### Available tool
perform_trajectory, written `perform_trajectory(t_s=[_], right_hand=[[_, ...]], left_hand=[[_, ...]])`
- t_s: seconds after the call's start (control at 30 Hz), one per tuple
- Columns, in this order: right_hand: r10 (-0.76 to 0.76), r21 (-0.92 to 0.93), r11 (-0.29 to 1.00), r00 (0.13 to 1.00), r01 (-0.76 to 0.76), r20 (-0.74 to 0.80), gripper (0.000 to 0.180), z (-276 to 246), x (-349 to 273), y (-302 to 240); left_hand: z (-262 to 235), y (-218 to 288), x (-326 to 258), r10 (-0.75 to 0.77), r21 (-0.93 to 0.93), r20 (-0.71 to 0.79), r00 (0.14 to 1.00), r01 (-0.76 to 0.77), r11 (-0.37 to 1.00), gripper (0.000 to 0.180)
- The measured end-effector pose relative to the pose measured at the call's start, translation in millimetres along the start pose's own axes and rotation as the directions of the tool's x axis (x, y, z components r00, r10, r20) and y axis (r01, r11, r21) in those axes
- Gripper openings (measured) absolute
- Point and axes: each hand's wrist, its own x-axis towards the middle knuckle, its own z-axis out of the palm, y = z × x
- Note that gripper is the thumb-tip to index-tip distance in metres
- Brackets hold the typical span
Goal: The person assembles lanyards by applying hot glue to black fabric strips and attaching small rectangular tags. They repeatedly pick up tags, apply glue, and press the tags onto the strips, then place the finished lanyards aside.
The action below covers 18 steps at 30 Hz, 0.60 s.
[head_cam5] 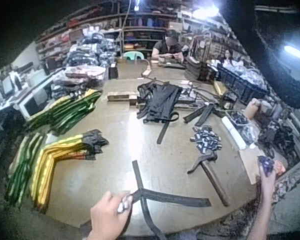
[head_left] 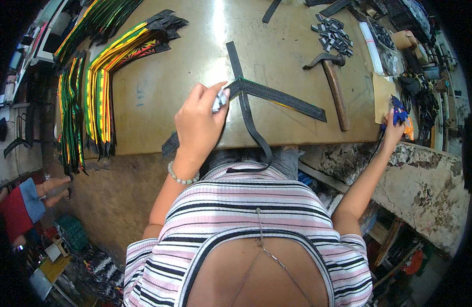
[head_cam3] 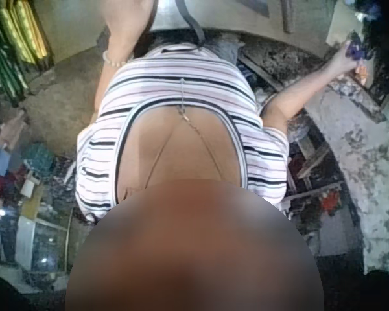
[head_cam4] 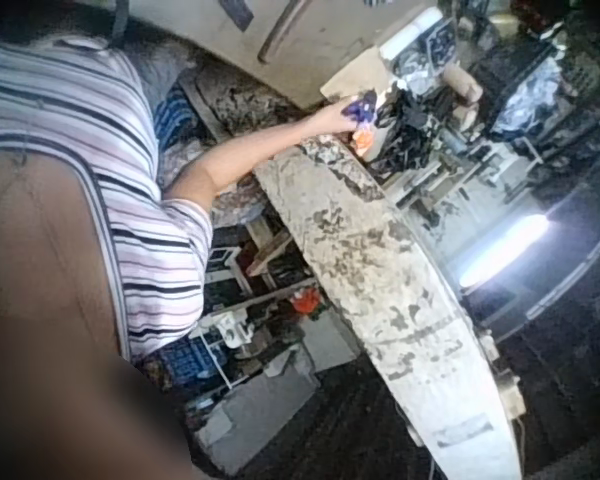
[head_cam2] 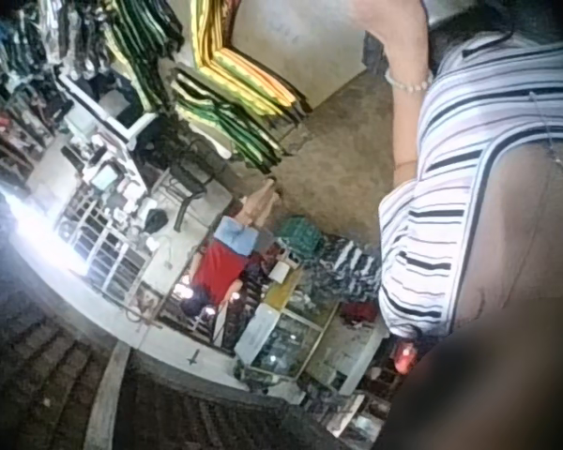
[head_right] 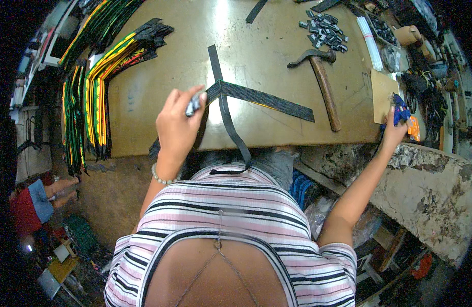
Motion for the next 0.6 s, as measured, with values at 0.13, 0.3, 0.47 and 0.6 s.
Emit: perform_trajectory(t_s=[0.13,0.3,0.47,0.6], right_hand=[[0.097,-0.229,0.972,0.972,-0.047,0.213,0.051,17.6,-7.6,-87.7],[-0.112,0.310,0.942,0.753,-0.126,0.648,0.042,81.9,-120.8,-235.9],[-0.218,0.126,0.970,0.513,0.208,0.830,0.054,132.6,-159.4,-283.6],[-0.369,0.181,0.902,0.482,0.393,0.794,0.054,143.3,-150.9,-287.9]], left_hand=[[11.4,-5.4,5.4,0.036,0.056,0.128,0.991,-0.043,0.998,0.034],[14.6,-13.5,22.9,0.115,0.078,0.213,0.970,-0.134,0.988,0.039],[15.0,-14.1,22.2,0.125,0.073,0.187,0.974,-0.141,0.987,0.040],[18.9,-14.7,18.4,0.144,0.045,0.109,0.984,-0.150,0.988,0.041]])
